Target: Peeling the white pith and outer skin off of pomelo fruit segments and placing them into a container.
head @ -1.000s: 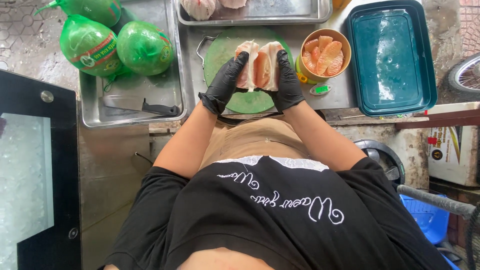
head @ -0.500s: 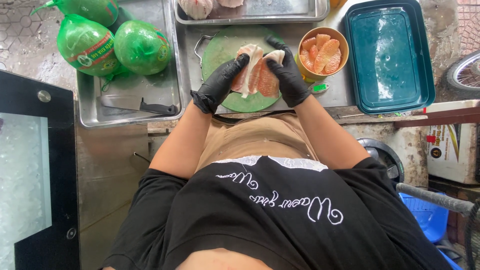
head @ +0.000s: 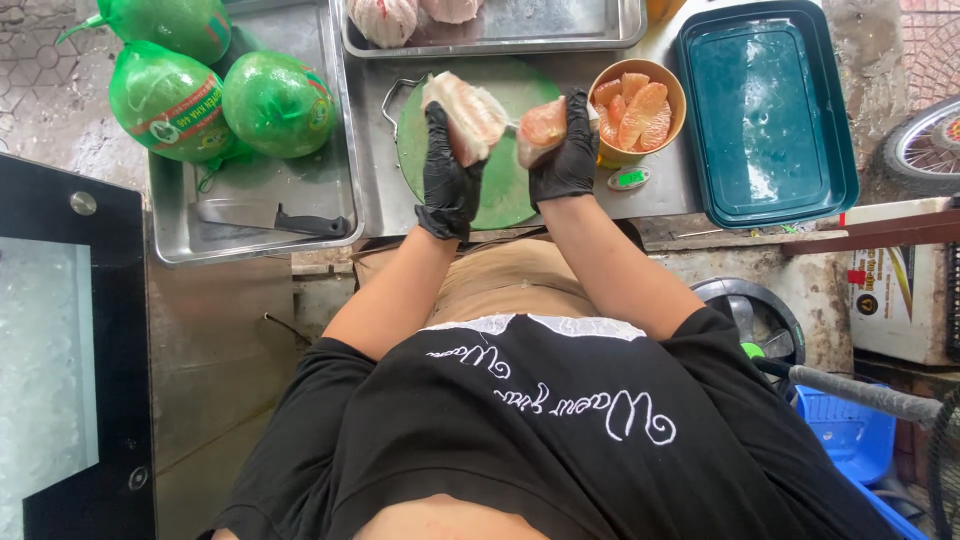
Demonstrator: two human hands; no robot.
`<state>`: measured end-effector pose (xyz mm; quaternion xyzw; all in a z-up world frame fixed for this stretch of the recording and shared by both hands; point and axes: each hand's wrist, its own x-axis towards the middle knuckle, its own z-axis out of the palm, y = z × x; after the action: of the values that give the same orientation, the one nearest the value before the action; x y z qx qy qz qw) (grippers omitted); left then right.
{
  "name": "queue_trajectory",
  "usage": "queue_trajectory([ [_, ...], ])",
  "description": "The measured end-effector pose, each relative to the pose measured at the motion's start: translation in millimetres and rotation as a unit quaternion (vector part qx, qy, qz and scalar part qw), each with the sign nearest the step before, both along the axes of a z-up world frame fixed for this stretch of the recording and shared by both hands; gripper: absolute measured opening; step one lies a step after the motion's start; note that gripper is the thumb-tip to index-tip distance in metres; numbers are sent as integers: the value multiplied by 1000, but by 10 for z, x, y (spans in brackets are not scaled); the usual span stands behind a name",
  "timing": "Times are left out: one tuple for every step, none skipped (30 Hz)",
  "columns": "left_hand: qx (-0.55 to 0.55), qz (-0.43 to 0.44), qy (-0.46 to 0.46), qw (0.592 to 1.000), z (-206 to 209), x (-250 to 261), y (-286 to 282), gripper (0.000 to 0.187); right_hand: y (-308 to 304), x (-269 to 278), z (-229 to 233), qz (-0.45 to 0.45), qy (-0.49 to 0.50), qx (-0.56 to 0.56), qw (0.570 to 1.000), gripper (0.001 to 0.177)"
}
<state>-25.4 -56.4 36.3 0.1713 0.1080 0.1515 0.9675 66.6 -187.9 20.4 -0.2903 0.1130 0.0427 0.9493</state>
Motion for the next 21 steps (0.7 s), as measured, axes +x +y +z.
queue_trajectory([
  [-1,-1,0,1000,-183,14,109,63,-84,88,-108,-1,0,-1,1000,14],
  [-4,25,36,999,-365,28,217,62,-168,177,-215,1,16,23,1000,17],
  [-6,52,69,996,-535,68,345,62,-232,292,-309,4,30,49,998,21],
  [-5,52,66,996,-734,130,453,62,-276,361,-384,4,27,50,998,21],
  [120,69,60,989,-944,166,549,63,-329,407,-472,48,47,99,993,23],
  [243,85,54,965,-1158,201,647,64,-382,450,-564,93,66,148,982,26],
  [242,86,55,965,-1103,178,659,64,-354,414,-490,94,68,148,982,26],
  [406,29,133,904,-1049,155,671,60,-326,378,-417,129,101,152,975,27],
  [554,-31,205,806,-994,137,682,57,-299,344,-343,163,134,157,965,29],
  [553,-30,207,806,-985,101,660,57,-284,299,-339,164,135,157,964,29],
  [703,11,217,677,-955,121,650,59,-260,300,-309,186,115,173,960,35],
  [824,52,218,521,-923,144,642,65,-236,305,-278,208,94,189,955,42],
  [824,52,217,520,-608,125,476,65,-159,174,25,207,94,190,955,42],
  [769,99,127,619,-296,105,309,65,-85,43,324,213,101,150,960,58],
  [695,143,35,704,4,58,126,66,-24,-111,613,219,111,109,963,76],
  [695,142,36,704,62,79,53,66,-21,-190,719,219,113,109,963,76],
  [586,81,-46,805,113,78,-13,75,-9,-283,818,287,107,94,947,83],
  [458,18,-125,880,168,78,-78,85,4,-375,922,353,100,79,927,91],
  [459,21,-126,879,174,143,-14,85,-47,-213,560,355,97,79,926,91],
  [397,65,-93,911,186,209,49,73,-96,-46,203,385,53,-26,921,91],
  [330,106,-57,936,183,250,94,61,-164,95,-167,408,11,-131,903,92],
])
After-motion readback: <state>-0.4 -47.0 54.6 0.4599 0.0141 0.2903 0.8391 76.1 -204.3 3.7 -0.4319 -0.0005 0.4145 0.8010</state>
